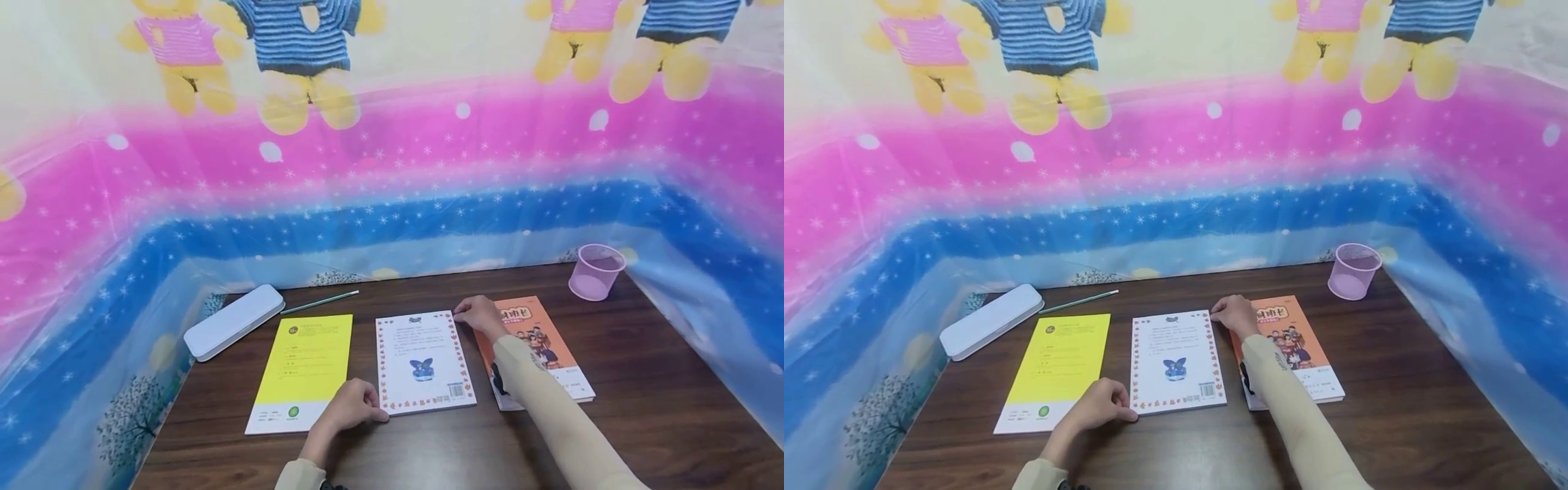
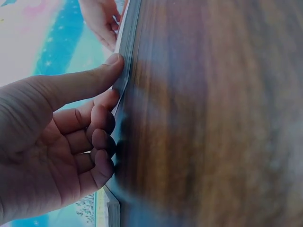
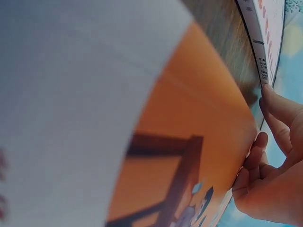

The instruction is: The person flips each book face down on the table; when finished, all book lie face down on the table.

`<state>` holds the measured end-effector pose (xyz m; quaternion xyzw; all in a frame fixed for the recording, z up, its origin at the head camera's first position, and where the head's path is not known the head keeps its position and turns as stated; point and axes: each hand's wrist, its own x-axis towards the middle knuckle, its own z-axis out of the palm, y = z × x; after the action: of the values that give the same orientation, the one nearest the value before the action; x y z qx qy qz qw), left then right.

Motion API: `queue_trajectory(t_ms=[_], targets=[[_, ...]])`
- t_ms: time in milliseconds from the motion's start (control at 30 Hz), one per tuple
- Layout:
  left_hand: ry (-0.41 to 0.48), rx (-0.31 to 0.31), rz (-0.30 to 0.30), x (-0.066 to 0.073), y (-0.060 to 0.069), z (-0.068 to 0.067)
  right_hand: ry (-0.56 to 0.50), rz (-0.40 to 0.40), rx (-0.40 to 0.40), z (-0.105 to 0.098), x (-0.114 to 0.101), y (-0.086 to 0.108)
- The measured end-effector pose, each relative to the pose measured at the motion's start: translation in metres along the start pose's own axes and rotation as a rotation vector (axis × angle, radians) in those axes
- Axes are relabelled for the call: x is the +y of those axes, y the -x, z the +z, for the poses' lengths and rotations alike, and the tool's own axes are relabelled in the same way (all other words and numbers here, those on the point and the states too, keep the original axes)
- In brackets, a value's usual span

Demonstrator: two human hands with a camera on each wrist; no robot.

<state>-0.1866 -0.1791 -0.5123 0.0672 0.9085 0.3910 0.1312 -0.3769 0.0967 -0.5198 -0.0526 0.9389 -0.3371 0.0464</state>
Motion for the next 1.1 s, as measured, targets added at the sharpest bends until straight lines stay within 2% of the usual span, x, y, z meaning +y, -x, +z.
queue_trajectory(t_ms=[233, 367, 500, 633, 733, 800, 933, 1000, 1100], targets=[[-0.004, 0.005, -0.001, 0.001, -0.001, 0.002, 0.000, 0.010, 0.010, -0.003, -0.001, 0.002], [0.004, 0.002, -0.001, 0.002, -0.002, 0.002, -0.035, 0.008, -0.007, -0.007, 0.003, 0.003], [-0.003, 0.017, -0.015, 0.003, -0.002, 0.001, -0.148, 0.003, -0.061, -0.017, 0.013, 0.003], [-0.013, 0.076, -0.050, 0.008, 0.002, -0.005, -0.312, 0.036, -0.122, -0.035, 0.026, 0.006], [-0.025, 0.115, -0.064, 0.016, 0.004, -0.008, -0.374, 0.073, -0.132, -0.051, 0.040, 0.008], [-0.020, 0.129, -0.054, 0.022, 0.003, -0.008, -0.417, 0.088, -0.126, -0.060, 0.050, 0.008], [0.047, 0.141, 0.023, 0.035, -0.006, 0.000, -0.479, 0.105, -0.047, -0.077, 0.070, 0.008], [0.087, 0.162, 0.056, 0.042, -0.012, 0.006, -0.511, 0.130, -0.010, -0.085, 0.078, 0.009], [0.168, 0.213, 0.101, 0.052, -0.023, 0.020, -0.504, 0.158, 0.027, -0.097, 0.089, 0.011]])
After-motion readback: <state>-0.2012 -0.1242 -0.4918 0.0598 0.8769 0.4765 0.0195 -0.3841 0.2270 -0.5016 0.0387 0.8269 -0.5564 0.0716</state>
